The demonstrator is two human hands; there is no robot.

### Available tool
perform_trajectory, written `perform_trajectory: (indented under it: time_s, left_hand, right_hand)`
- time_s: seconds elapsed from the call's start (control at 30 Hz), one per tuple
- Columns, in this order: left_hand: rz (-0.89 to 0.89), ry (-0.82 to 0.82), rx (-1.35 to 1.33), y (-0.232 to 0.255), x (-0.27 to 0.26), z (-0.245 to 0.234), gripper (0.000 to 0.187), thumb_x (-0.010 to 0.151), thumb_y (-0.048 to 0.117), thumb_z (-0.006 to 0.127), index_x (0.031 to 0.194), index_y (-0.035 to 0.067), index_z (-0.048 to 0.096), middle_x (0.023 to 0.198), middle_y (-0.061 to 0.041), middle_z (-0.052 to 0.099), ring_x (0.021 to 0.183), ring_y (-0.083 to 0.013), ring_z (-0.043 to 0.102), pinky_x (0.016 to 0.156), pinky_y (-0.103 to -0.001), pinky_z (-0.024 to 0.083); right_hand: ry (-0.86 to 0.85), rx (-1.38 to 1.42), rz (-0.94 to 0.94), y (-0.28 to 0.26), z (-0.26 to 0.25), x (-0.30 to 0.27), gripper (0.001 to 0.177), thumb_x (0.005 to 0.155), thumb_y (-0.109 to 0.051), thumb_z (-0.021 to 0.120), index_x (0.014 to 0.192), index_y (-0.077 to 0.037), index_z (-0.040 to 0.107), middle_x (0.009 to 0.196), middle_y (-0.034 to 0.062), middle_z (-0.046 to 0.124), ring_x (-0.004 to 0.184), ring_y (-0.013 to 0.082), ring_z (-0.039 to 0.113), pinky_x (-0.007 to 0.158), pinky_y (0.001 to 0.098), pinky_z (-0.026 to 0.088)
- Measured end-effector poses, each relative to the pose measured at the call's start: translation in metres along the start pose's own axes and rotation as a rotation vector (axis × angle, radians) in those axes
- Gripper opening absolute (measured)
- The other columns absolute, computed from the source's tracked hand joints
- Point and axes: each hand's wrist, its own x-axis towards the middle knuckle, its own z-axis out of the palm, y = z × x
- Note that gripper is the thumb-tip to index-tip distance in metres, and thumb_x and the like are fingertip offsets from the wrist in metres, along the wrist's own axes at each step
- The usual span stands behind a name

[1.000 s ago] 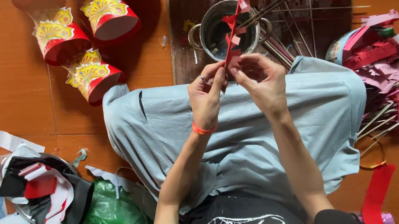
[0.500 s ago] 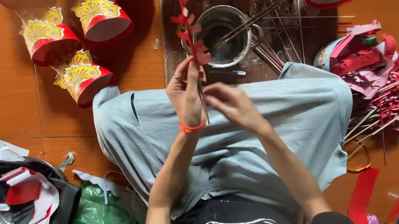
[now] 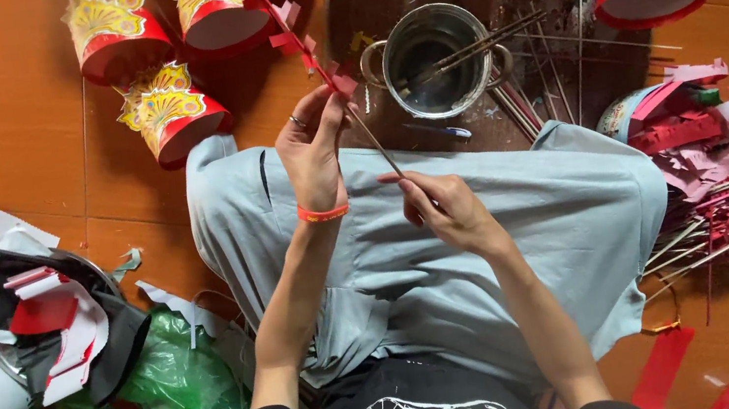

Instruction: Assembling small red paper decorations onto wooden sticks using adhesive.

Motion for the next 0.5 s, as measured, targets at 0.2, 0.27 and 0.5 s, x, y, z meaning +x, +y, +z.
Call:
perform_trajectory:
  time_s: [0.2, 0.27, 0.5]
  left_hand:
    - [-0.076, -0.077, -0.062, -0.002, 0.002, -0.010, 0.020, 0.100, 0.003, 0.070, 0.120, -0.003, 0.069, 0.105, -0.010, 0.075, 0.091, -0.0133, 0.072, 0.080, -0.024, 0.056]
    - [-0.107, -0.070, -0.066, -0.004, 0.007, -0.014, 0.021, 0.099, 0.002, 0.070, 0.120, -0.002, 0.068, 0.105, -0.010, 0.075, 0.092, -0.0141, 0.072, 0.081, -0.025, 0.056]
    - [0.036, -0.071, -0.067, -0.002, 0.016, -0.024, 0.023, 0.098, -0.002, 0.073, 0.120, -0.003, 0.068, 0.109, -0.012, 0.075, 0.097, -0.0172, 0.072, 0.092, -0.030, 0.059]
  right_hand:
    - [-0.199, 0.477, 0.102, 0.024, 0.002, -0.007, 0.040, 0.113, -0.023, 0.039, 0.131, -0.003, 0.068, 0.060, -0.0013, 0.056, 0.053, 0.0065, 0.047, 0.051, 0.0243, 0.039]
    - [-0.179, 0.564, 0.084, 0.020, 0.005, -0.004, 0.040, 0.113, -0.023, 0.038, 0.135, -0.004, 0.065, 0.062, -0.0014, 0.058, 0.056, 0.0065, 0.051, 0.054, 0.0234, 0.043]
    - [0.227, 0.028, -0.128, 0.020, 0.020, 0.001, 0.024, 0.105, -0.016, 0.060, 0.121, -0.001, 0.070, 0.071, 0.0040, 0.068, 0.060, 0.0077, 0.061, 0.054, 0.0240, 0.049]
